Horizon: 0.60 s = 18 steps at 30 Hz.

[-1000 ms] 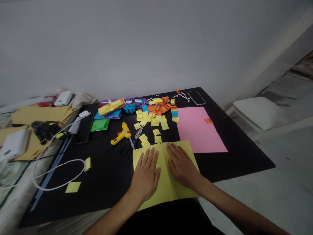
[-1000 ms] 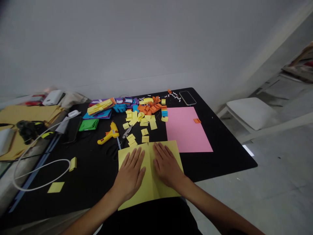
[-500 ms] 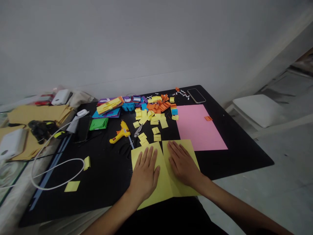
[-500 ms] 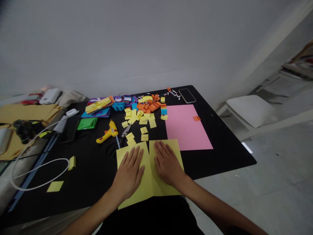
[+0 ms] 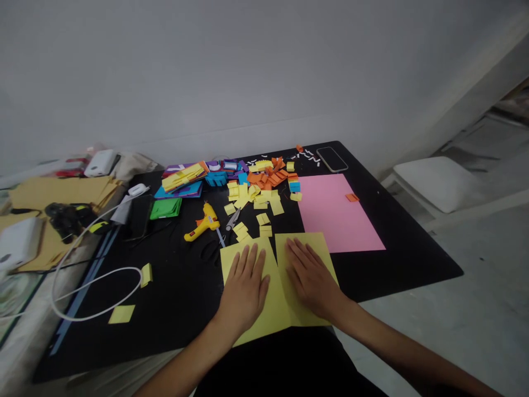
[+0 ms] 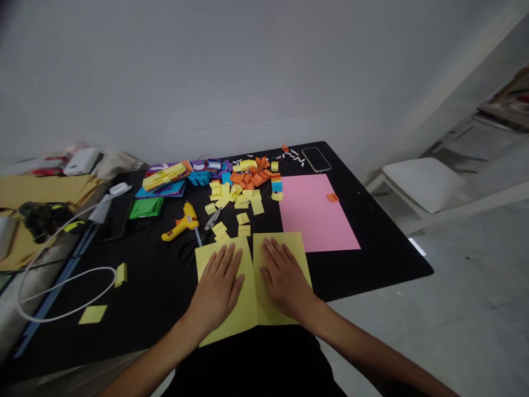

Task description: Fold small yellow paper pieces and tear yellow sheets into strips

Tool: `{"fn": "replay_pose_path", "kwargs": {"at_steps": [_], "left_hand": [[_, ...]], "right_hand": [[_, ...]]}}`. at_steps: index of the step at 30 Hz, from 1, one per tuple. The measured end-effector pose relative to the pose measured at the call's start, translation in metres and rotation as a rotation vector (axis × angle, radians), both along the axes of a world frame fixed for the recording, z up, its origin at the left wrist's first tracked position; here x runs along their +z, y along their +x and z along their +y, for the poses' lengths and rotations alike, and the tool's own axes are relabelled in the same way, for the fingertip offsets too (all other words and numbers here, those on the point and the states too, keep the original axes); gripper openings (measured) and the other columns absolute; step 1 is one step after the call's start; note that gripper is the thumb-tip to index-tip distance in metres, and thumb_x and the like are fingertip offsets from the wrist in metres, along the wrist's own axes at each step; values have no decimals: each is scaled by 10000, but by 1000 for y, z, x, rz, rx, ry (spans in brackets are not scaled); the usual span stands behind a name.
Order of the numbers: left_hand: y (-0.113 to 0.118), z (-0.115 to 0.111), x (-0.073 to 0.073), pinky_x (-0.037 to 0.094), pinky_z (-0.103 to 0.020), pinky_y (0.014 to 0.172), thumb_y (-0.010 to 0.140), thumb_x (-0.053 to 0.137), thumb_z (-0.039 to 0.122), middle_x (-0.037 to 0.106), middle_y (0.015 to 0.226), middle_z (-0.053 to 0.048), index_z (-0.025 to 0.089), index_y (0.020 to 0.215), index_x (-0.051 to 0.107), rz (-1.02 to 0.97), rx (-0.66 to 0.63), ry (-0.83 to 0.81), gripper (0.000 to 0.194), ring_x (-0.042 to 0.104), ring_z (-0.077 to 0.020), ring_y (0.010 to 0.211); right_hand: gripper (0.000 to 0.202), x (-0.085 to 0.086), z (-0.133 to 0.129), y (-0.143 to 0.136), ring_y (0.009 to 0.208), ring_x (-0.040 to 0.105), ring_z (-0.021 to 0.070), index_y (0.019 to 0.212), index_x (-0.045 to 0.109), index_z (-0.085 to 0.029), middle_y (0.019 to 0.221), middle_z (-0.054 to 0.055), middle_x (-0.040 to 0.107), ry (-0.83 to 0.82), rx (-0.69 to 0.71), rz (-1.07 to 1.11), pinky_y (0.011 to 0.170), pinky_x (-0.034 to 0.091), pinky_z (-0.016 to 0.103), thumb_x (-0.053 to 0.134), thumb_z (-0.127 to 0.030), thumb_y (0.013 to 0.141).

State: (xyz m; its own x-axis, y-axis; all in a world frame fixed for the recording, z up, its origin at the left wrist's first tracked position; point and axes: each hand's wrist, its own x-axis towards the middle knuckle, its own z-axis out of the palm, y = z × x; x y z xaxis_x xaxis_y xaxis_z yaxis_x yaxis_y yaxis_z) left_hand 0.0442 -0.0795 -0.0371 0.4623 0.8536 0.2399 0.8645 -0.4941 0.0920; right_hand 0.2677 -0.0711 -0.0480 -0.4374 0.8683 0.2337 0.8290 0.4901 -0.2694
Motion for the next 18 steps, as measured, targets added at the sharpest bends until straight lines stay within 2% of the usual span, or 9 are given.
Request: {"fn": "replay_pose_path", "kwargs": {"at_steps": [3,6,12,18], "left_hand": [[1,1,-1,404,-550,1204,1047,460,245,474,1594,-178,100,1480,520,-23,-16,20,460,405,-350,1507],[3,-7,-4,412,-521,1205,1048,418,173,499,1580,-165,86,1478,514,-39,-29,20,449,433,-326,1493],[6,-24,-3,358,-531,1239,1065,427,310,360,1665,-152,101,1619,277,-42,4,-83,611,305,-312,1560],[4,-27,-3,347,-544,1240,1062,432,337,323,1679,-156,112,1651,166,-15,37,-90,684,280,-316,1569]], "right_hand": [[656,-1,-8,0,1566,298,287,1672,64,-182,1670,117,345,-37,16,-2,1246,349,558,347,-300,1092],[667,-3,-12,-1,1568,291,292,1671,56,-178,1675,124,328,-57,11,-9,1246,340,569,356,-313,1090],[678,-3,-11,-2,1571,280,300,1670,48,-153,1680,142,307,-63,4,-18,1248,332,575,355,-301,1084],[673,-1,-13,-1,1575,270,298,1669,56,-146,1682,142,302,-89,-27,-32,1253,322,575,350,-307,1086]]}}
